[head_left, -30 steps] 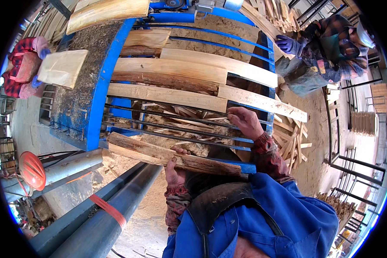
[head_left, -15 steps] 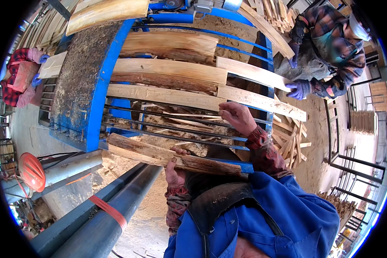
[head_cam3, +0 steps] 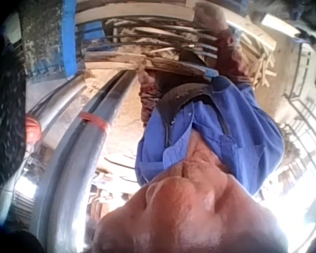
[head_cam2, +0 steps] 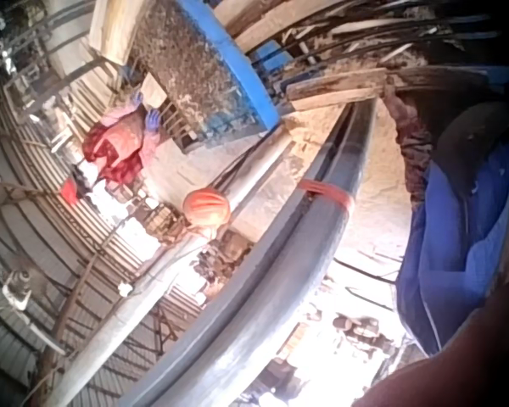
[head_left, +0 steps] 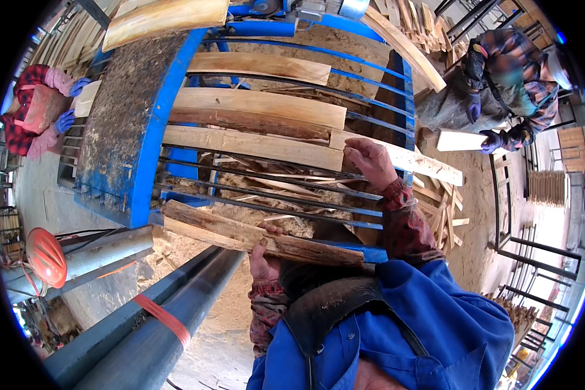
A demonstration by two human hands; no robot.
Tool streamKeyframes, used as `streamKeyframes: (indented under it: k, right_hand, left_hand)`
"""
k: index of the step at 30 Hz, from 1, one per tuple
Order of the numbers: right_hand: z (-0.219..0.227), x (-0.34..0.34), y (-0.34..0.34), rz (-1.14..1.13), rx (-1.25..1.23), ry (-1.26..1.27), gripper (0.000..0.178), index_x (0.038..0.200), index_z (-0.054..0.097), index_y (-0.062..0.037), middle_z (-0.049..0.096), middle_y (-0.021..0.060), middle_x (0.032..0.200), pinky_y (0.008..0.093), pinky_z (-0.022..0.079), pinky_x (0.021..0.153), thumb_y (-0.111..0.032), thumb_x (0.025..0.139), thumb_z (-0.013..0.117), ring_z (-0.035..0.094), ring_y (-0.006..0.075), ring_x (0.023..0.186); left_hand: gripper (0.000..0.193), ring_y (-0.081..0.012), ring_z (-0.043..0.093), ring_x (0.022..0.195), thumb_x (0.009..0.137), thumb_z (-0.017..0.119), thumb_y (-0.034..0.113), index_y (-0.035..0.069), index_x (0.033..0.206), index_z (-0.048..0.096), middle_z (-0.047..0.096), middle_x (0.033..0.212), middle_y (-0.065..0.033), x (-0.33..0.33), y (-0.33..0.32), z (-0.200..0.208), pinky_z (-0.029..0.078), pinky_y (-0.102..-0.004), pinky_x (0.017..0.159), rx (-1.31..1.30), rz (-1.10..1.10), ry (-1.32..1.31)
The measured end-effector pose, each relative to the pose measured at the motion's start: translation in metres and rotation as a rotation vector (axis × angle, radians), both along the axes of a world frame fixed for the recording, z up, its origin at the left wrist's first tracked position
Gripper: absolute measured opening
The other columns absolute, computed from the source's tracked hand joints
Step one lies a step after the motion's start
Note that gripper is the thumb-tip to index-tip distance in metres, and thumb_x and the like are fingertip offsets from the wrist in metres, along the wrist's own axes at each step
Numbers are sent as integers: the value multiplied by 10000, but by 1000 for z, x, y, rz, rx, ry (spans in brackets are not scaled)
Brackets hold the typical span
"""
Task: The person repeatedly picks up bundles of thin wooden planks from a pile on the floor and places them into a wheelbarrow. The person also handles planks on a blue metal rack, moving them into the wheelbarrow. The task involves repetitive lifting and carrying of wood pieces within a workshop environment.
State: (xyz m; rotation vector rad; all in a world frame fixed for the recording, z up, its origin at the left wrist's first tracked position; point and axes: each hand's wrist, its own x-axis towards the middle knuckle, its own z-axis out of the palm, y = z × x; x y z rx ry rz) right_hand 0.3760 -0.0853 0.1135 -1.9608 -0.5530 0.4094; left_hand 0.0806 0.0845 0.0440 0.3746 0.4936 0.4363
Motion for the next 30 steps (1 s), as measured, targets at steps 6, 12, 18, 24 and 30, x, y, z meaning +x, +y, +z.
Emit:
streamKeyframes:
  k: [6, 12, 18, 24, 30]
  right_hand:
    - [6, -1, 13, 11, -48, 123, 293, 1147, 653, 19, 679, 21, 878, 229, 513, 672, -179, 934, 691, 621, 65, 765]
    - [10, 7, 21, 69, -114, -264, 268, 1123, 676, -16, 686, 45, 920, 247, 515, 686, -154, 897, 716, 624, 82, 772]
    - [24, -9, -6, -11, -159, -225, 246, 1087, 688, -21, 685, 43, 922, 249, 508, 716, -141, 877, 729, 606, 89, 773]
    - [19, -11, -64, -128, -202, -264, 275, 1063, 690, 9, 691, 130, 954, 314, 550, 737, -157, 851, 748, 685, 199, 801]
    - [13, 2, -139, -252, -289, -321, 305, 1088, 689, 9, 695, 118, 975, 302, 538, 723, -171, 851, 754, 661, 175, 804]
  left_hand:
    - [494, -267, 532, 1109, 844, 624, 147, 5, 1293, 471, 559, 1120, -99, -1, 0, -2, 396, -453, 1076, -12, 0, 12]
    - [491, -266, 530, 1108, 840, 616, 136, 5, 1291, 473, 552, 1116, -95, -1, -1, 0, 399, -443, 1069, -29, 7, -5]
    - [474, -263, 554, 1091, 831, 609, 129, 6, 1274, 491, 574, 1109, -102, -3, -1, -3, 424, -457, 1049, -78, 42, -45]
    - [473, -254, 564, 1078, 819, 620, 148, 5, 1254, 504, 581, 1085, -98, -3, -2, 2, 432, -471, 1041, -63, 32, 25]
    - [479, -229, 565, 1055, 812, 629, 169, 13, 1246, 499, 586, 1073, -88, -1, -5, 12, 432, -448, 1037, -5, 14, 79]
